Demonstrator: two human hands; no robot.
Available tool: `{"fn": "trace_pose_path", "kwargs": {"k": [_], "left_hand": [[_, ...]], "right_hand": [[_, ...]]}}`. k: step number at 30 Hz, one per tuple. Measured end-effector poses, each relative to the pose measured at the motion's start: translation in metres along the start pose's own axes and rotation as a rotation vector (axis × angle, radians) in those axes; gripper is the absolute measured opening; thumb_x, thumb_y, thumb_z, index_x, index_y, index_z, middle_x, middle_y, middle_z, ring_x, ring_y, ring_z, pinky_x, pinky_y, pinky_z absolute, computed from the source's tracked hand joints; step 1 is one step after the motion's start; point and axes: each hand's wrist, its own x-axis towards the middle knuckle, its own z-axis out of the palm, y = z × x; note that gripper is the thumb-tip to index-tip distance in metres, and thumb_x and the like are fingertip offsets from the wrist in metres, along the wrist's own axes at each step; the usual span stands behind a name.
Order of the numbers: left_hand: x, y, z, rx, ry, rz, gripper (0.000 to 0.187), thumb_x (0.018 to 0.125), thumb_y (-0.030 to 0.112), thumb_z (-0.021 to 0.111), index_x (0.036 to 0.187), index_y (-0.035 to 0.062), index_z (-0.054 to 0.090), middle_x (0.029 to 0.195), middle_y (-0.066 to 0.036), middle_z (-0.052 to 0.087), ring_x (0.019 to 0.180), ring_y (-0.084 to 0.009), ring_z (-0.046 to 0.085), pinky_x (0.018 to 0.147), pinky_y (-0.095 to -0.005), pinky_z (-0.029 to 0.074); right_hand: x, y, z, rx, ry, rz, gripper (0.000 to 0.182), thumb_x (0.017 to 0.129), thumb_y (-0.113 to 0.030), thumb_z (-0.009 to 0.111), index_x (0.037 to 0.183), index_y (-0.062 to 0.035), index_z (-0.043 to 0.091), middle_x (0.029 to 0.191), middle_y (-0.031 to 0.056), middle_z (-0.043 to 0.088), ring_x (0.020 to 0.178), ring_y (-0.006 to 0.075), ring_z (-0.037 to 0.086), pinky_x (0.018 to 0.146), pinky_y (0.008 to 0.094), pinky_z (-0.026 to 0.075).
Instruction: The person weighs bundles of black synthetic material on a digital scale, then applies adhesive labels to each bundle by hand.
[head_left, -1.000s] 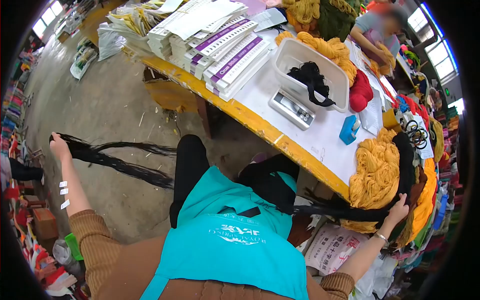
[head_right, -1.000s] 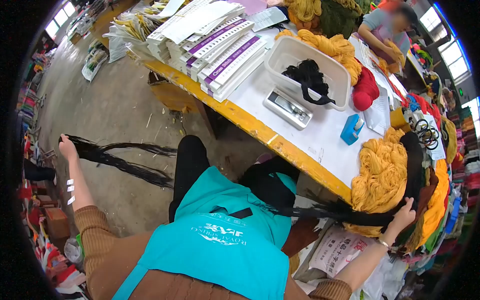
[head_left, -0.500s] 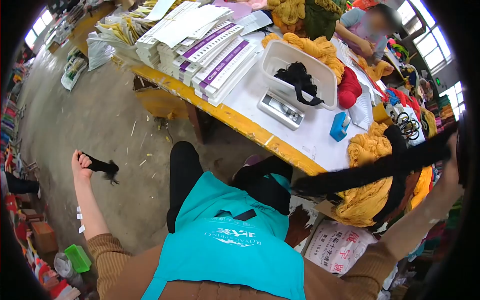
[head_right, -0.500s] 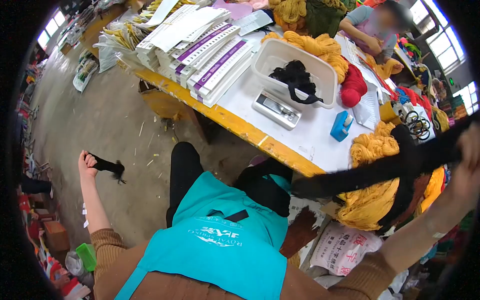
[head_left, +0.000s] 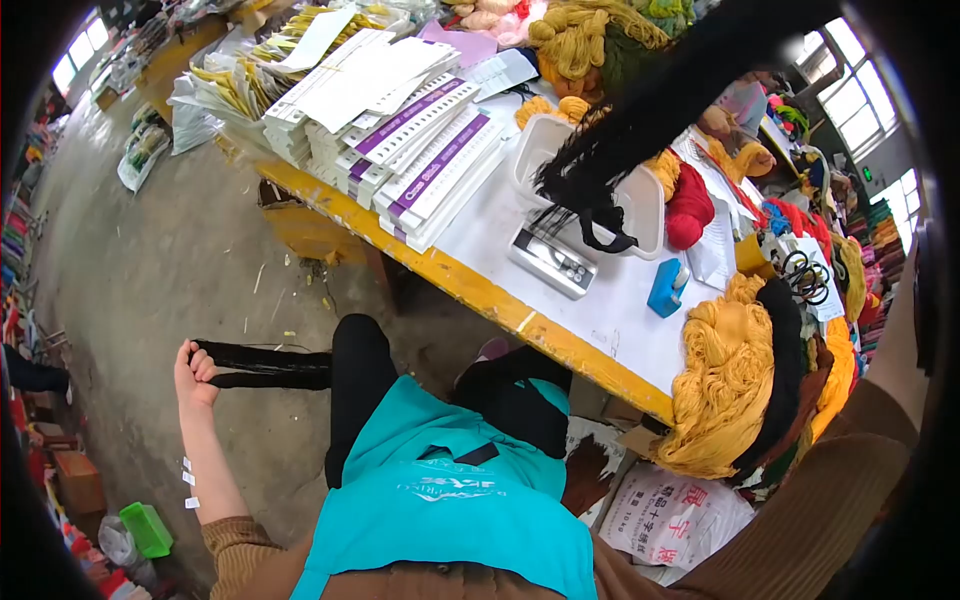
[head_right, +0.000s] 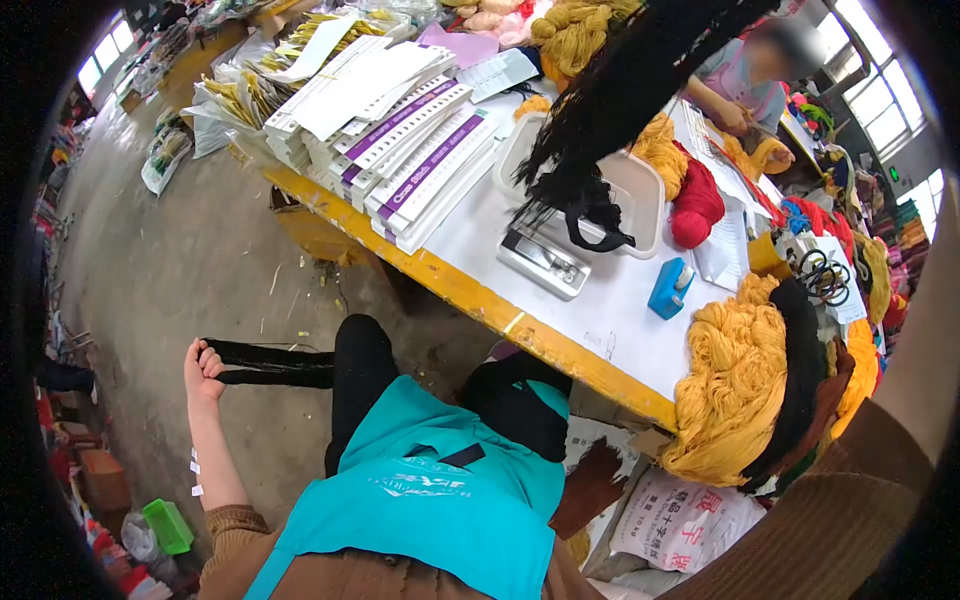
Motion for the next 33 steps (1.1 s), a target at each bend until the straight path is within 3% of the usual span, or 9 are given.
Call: {"fn": "trace_pose_path", "kwargs": {"k": [10, 14, 15, 16, 17, 21, 22, 29, 33], "left_hand": [[-0.007, -0.023, -0.019, 0.009, 0.028, -0.06, 0.029, 0.101, 0.03, 0.051, 0.078, 0.0129, 0.057, 0.051, 0.007, 0.027, 0.039, -0.006, 0.023, 0.035, -0.0219, 0.019], [-0.009, -0.025, -0.017, 0.025, 0.073, -0.055, 0.028, 0.101, 0.029, 0.052, 0.078, 0.0129, 0.056, 0.051, 0.007, 0.028, 0.039, -0.006, 0.023, 0.035, -0.022, 0.019], [-0.009, -0.026, -0.016, 0.025, 0.076, -0.055, 0.028, 0.101, 0.029, 0.052, 0.078, 0.0129, 0.056, 0.051, 0.007, 0.028, 0.039, -0.006, 0.023, 0.035, -0.022, 0.019], [-0.009, -0.026, -0.014, 0.039, 0.086, -0.052, 0.027, 0.101, 0.028, 0.052, 0.079, 0.0129, 0.056, 0.052, 0.007, 0.028, 0.039, -0.006, 0.023, 0.035, -0.022, 0.019], [-0.008, -0.027, -0.012, 0.053, 0.096, -0.049, 0.026, 0.101, 0.028, 0.051, 0.079, 0.0129, 0.055, 0.052, 0.007, 0.029, 0.039, -0.006, 0.023, 0.035, -0.0221, 0.019], [-0.002, -0.032, -0.005, 0.06, 0.083, -0.064, 0.025, 0.101, 0.027, 0.052, 0.08, 0.0127, 0.055, 0.052, 0.007, 0.029, 0.04, -0.0062, 0.023, 0.035, -0.0223, 0.019], [-0.001, -0.034, -0.004, 0.052, 0.075, -0.085, 0.025, 0.1, 0.027, 0.052, 0.08, 0.0127, 0.055, 0.052, 0.007, 0.029, 0.04, -0.0061, 0.023, 0.035, -0.0222, 0.019], [0.003, -0.059, 0.017, 0.073, 0.036, -0.155, 0.023, 0.1, 0.026, 0.053, 0.081, 0.0123, 0.055, 0.053, 0.006, 0.03, 0.041, -0.006, 0.025, 0.036, -0.0221, 0.021], [-0.025, -0.085, 0.064, 0.941, 0.041, 0.052, 0.024, 0.093, 0.032, 0.061, 0.083, 0.0104, 0.055, 0.056, 0.007, 0.035, 0.043, -0.0048, 0.029, 0.039, -0.0241, 0.024]], "right_hand": [[-0.028, 0.117, -0.011, -0.678, -0.273, 0.192, 0.027, 0.08, -0.027, 0.065, 0.085, -0.0006, 0.063, 0.075, 0.0116, 0.062, 0.065, 0.021, 0.057, 0.06, 0.0359, 0.046], [-0.09, 0.211, -0.024, -1.399, -0.852, 0.547, 0.033, 0.078, -0.03, 0.067, 0.088, 0.0018, 0.067, 0.078, 0.0147, 0.068, 0.069, 0.0235, 0.064, 0.064, 0.038, 0.052], [-0.092, 0.245, -0.041, -1.568, -1.233, 0.468, 0.032, 0.076, -0.026, 0.067, 0.09, 0.0021, 0.068, 0.082, 0.0206, 0.066, 0.076, 0.03, 0.065, 0.07, 0.0393, 0.052], [-0.108, 0.288, -0.067, -1.572, -1.351, 0.037, 0.03, 0.071, -0.018, 0.066, 0.092, 0.0021, 0.067, 0.086, 0.0215, 0.068, 0.075, 0.036, 0.067, 0.069, 0.044, 0.054], [-0.129, 0.311, -0.084, -1.537, -1.213, 0.011, 0.023, 0.074, -0.015, 0.063, 0.091, 0.0002, 0.067, 0.088, 0.0234, 0.067, 0.081, 0.0412, 0.065, 0.077, 0.0483, 0.052], [-0.214, 0.315, -0.078, -1.409, -0.644, -0.227, 0.018, 0.081, -0.013, 0.062, 0.098, -0.0058, 0.061, 0.084, 0.0171, 0.067, 0.082, 0.0362, 0.066, 0.072, 0.0452, 0.053], [-0.23, 0.315, -0.08, -1.273, -0.629, -0.25, 0.028, 0.081, -0.007, 0.064, 0.109, -0.0055, 0.062, 0.096, 0.0179, 0.067, 0.087, 0.037, 0.065, 0.075, 0.0447, 0.053], [-0.315, 0.268, -0.073, -1.199, -0.629, -0.205, 0.049, 0.077, -0.008, 0.071, 0.124, -0.0035, 0.056, 0.09, 0.0128, 0.065, 0.084, 0.0291, 0.063, 0.076, 0.0404, 0.048], [-0.33, 0.26, -0.083, -1.137, -0.551, -0.246, 0.048, 0.081, -0.003, 0.064, 0.128, -0.0018, 0.055, 0.1, 0.0147, 0.067, 0.092, 0.0308, 0.064, 0.087, 0.0428, 0.048]]}}
